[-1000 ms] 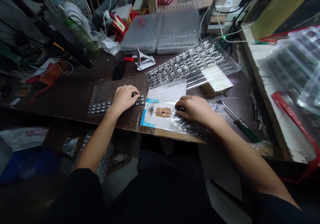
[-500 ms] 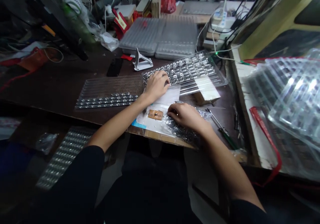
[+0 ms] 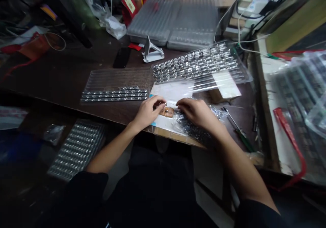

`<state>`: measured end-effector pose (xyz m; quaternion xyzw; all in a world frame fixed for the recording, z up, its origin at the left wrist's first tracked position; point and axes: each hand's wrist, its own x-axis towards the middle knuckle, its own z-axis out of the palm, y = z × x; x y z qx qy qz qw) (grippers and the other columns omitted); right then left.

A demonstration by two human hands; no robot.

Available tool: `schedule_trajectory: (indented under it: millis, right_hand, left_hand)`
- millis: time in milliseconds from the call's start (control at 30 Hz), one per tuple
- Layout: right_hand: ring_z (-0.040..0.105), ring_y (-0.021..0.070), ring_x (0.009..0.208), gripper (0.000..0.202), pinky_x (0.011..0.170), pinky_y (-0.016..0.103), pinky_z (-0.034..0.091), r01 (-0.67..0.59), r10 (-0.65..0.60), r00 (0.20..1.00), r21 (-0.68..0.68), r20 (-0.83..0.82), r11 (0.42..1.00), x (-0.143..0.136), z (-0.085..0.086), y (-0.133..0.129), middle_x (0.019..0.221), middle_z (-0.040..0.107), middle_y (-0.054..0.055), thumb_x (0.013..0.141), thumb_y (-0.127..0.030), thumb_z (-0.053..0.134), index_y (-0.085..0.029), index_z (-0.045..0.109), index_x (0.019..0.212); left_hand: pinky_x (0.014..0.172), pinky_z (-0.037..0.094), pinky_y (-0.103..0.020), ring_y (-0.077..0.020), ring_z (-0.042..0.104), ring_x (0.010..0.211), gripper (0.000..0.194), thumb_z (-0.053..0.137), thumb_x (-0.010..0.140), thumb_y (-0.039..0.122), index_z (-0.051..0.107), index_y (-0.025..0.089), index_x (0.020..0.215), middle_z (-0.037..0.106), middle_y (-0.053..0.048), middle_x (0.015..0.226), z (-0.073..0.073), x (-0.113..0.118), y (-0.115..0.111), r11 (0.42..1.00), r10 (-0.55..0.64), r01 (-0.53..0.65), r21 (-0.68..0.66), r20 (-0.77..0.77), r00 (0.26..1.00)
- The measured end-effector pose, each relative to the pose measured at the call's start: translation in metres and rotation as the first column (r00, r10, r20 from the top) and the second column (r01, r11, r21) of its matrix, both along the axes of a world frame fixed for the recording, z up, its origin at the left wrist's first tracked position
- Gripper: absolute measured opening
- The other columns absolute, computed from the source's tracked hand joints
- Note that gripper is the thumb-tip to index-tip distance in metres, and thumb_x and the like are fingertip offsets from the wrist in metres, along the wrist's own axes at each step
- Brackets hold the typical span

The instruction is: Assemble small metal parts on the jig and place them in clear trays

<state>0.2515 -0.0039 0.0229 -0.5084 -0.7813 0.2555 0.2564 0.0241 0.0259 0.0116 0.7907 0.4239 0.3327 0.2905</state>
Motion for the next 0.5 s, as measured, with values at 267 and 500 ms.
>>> schedule_trajectory:
  millis: [267, 500]
  right_hand:
    - [0.070, 0.0220, 0.085, 0.017, 0.077, 0.032, 0.051, 0.055, -0.054, 0.998, 0.055, -0.020, 0.997, 0.001, -0.007, 0.004, 0.093, 0.075, 0.009, 0.091, -0.018, 0.059, -0.017, 0.076, 0.094]
    - [0.071, 0.0217, 0.087, 0.022, 0.080, 0.033, 0.053, 0.045, -0.044, 0.999, 0.074, -0.005, 0.996, -0.005, -0.008, 0.001, 0.095, 0.077, 0.009, 0.090, -0.016, 0.056, -0.019, 0.076, 0.096]
  left_hand:
    - [0.080, 0.054, -0.029, -0.0183, 0.071, 0.085, 0.002, 0.073, 0.087, 0.020, 0.073, 0.018, 0.086, 0.077, -0.004, 0.090, -0.016, -0.005, -0.009, 1.000, -0.016, 0.016, -0.001, 0.059, 0.998]
    - [0.082, 0.053, -0.032, -0.0189, 0.070, 0.087, 0.004, 0.074, 0.085, 0.014, 0.072, 0.018, 0.086, 0.076, -0.004, 0.090, -0.021, -0.005, -0.012, 0.998, -0.021, 0.020, 0.055, 0.012, 1.000]
